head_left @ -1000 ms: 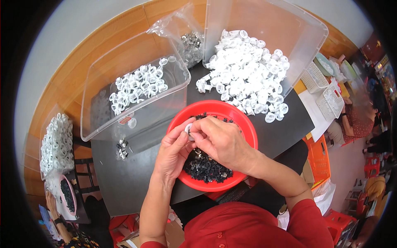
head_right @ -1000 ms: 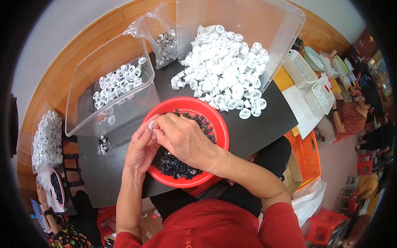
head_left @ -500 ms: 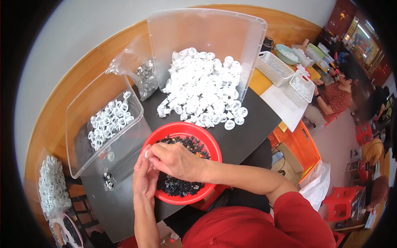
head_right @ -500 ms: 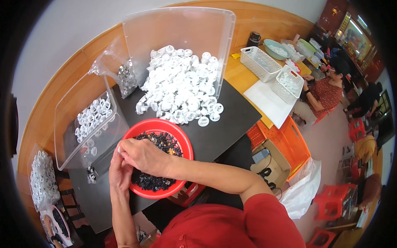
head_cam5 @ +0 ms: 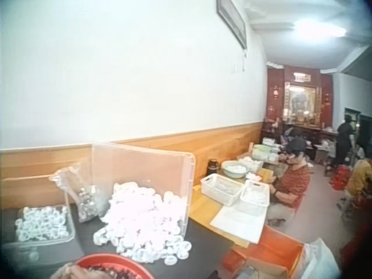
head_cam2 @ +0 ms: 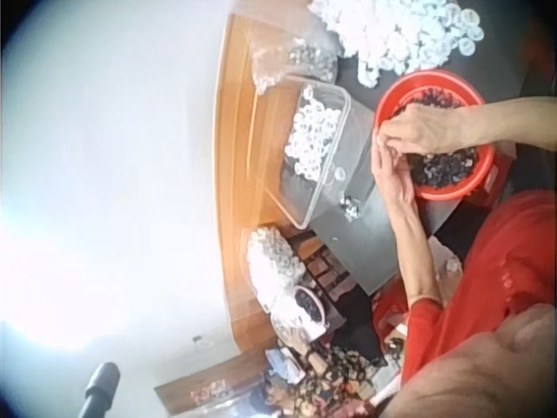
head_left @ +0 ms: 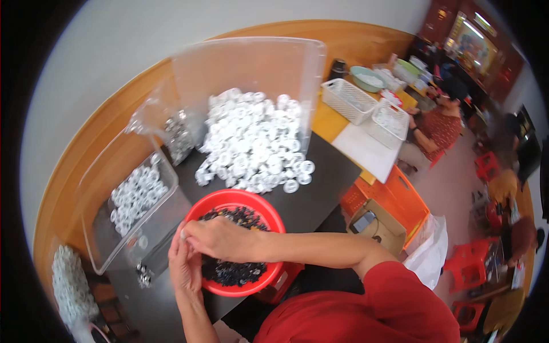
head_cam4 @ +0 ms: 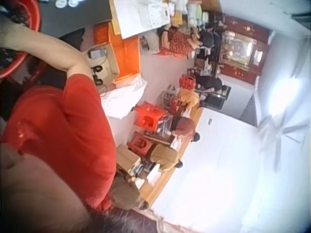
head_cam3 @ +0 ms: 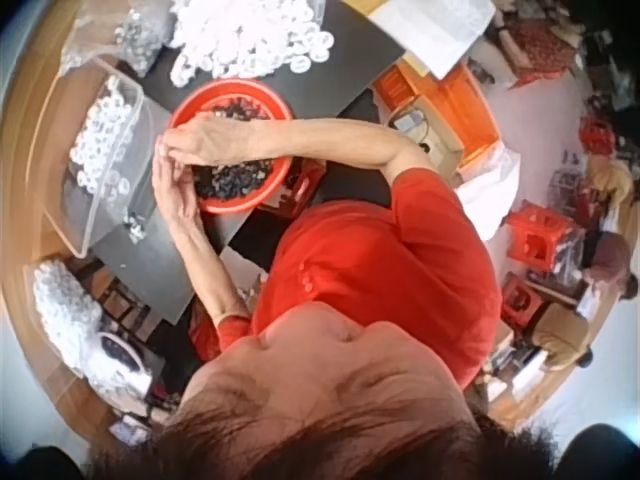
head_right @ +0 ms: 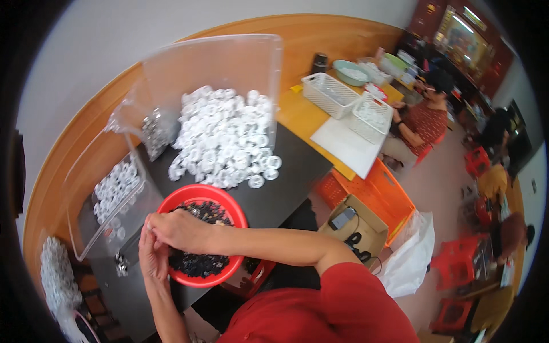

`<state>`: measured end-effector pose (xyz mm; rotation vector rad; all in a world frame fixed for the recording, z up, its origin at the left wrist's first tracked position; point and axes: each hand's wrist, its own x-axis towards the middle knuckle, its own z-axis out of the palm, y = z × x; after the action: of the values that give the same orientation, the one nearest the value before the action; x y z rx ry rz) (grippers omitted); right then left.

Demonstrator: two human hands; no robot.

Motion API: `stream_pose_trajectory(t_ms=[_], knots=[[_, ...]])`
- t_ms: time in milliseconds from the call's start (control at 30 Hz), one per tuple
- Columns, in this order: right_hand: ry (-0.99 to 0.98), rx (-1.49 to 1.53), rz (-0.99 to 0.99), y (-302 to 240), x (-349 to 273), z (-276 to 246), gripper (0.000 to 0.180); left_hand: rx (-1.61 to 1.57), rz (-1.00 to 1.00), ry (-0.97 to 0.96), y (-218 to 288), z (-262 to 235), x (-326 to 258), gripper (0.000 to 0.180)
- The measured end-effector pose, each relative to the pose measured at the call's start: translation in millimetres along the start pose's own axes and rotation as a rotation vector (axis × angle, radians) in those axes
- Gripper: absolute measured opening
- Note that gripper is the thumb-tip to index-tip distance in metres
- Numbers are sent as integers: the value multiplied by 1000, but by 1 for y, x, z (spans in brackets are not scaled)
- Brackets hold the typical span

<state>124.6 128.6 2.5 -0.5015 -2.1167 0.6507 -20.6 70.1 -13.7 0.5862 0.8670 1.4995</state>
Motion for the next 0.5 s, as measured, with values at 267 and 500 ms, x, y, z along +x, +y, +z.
stream_pose_trajectory(t_ms=[267,500], knots=[[59,-49,22,-18,6,-12,10,-25,-42,-16,5,0,-3,37],[-119,-17,58,-11,-12,-39,10,119,-40,-168,2,13,-3,39]])
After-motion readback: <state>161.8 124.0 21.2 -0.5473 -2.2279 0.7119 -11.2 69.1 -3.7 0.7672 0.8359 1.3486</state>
